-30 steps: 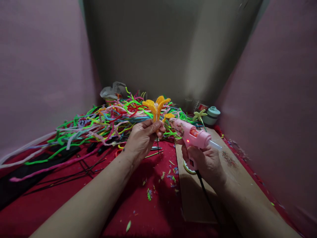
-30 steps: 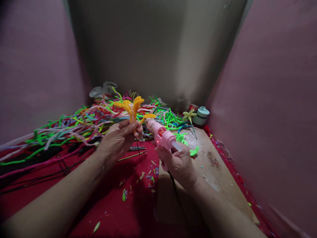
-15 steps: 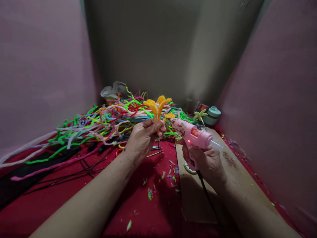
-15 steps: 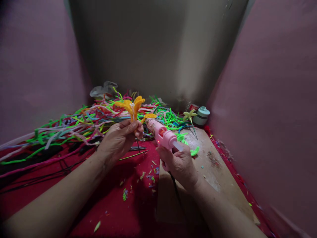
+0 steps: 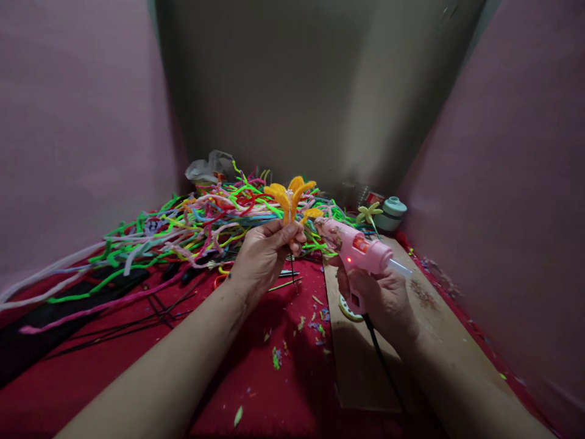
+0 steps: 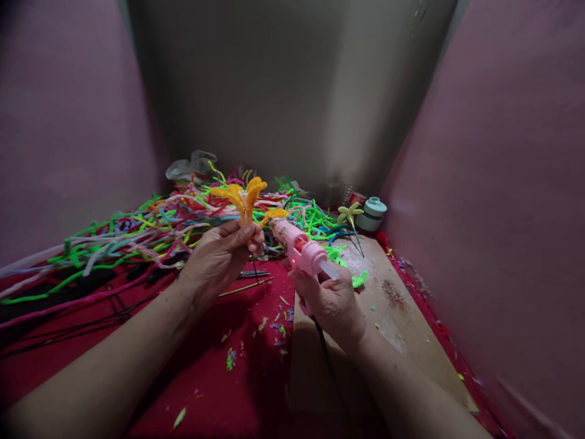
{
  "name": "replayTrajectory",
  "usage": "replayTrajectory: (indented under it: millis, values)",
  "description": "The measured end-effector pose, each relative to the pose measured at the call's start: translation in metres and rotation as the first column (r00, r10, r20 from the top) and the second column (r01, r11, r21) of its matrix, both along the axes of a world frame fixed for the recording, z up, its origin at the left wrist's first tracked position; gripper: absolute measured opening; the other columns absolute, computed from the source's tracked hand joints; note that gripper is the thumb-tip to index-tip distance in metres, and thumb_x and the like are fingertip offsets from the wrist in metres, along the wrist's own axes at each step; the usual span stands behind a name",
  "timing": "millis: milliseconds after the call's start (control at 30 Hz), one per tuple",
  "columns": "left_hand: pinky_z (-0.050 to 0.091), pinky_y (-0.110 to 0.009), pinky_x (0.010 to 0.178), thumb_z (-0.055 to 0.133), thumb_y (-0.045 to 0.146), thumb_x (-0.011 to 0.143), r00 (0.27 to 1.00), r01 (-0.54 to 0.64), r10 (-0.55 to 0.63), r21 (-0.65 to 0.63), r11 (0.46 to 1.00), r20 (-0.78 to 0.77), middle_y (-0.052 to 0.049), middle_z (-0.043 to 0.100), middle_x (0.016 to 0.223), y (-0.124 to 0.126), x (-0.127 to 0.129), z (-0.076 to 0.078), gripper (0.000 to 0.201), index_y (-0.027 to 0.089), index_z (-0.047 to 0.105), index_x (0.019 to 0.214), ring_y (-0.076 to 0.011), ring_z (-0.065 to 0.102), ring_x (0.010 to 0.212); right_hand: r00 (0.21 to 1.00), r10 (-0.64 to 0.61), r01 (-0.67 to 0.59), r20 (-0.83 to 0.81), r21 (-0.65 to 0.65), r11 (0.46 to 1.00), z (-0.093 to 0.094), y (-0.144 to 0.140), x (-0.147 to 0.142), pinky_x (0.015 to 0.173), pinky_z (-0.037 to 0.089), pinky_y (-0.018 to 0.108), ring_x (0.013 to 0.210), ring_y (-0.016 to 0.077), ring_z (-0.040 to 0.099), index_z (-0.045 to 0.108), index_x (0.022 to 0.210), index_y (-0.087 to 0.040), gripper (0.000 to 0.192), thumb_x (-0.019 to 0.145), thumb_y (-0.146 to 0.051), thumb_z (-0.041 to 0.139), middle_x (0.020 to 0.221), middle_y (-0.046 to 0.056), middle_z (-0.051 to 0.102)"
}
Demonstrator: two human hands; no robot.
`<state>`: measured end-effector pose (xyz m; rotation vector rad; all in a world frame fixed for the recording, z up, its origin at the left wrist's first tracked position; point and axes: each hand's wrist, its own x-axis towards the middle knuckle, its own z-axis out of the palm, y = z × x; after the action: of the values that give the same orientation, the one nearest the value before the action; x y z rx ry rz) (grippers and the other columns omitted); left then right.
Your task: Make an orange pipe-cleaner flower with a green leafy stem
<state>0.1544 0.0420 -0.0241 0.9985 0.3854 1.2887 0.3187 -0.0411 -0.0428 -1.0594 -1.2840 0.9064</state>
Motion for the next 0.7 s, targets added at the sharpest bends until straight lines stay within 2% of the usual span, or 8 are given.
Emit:
replayTrajectory:
  millis: [167,467,700]
  values:
    - [0.038,-0.022,0.054,0.074,0.019,0.067,1.000,0.002,-0.002,-0.008,1.000,0.004,-0.004,0.061,0.062,-0.0013,0.0003,0.0012,0.013,0.009,0.066,0.065,-0.0080,0.050,0.052,1.000,0.007,-0.007,0.021,0.011,1.000,-0.0021,-0.0004,0.0020,0.038,0.026,0.024,0.040,0.0080,0.039,0.063,0.082,-0.018,0.031,0.075,-0.048,0.064,0.048,-0.004,0.047]
    - [0.037,-0.022,0.054,0.073,0.020,0.068,1.000,-0.002,0.002,-0.008,1.000,-0.004,-0.004,0.061,0.063,-0.0011,-0.0008,0.0007,0.014,0.009,0.066,0.067,-0.0077,0.050,0.052,0.999,0.044,-0.044,0.017,0.002,0.999,0.0001,-0.0007,0.0013,0.036,0.024,0.024,0.038,0.0080,0.036,0.064,0.092,-0.019,0.037,0.073,-0.051,0.065,0.048,-0.005,0.046]
    - [0.038,-0.022,0.053,0.073,0.019,0.069,1.000,0.000,0.000,-0.002,1.000,0.006,-0.003,0.061,0.063,-0.0008,-0.0002,0.0006,0.013,0.009,0.066,0.067,-0.0073,0.050,0.052,0.999,0.047,-0.047,0.005,0.002,0.999,0.0006,-0.0011,0.0030,0.037,0.025,0.024,0.040,0.0081,0.038,0.063,0.092,-0.019,0.040,0.072,-0.054,0.064,0.051,-0.003,0.049]
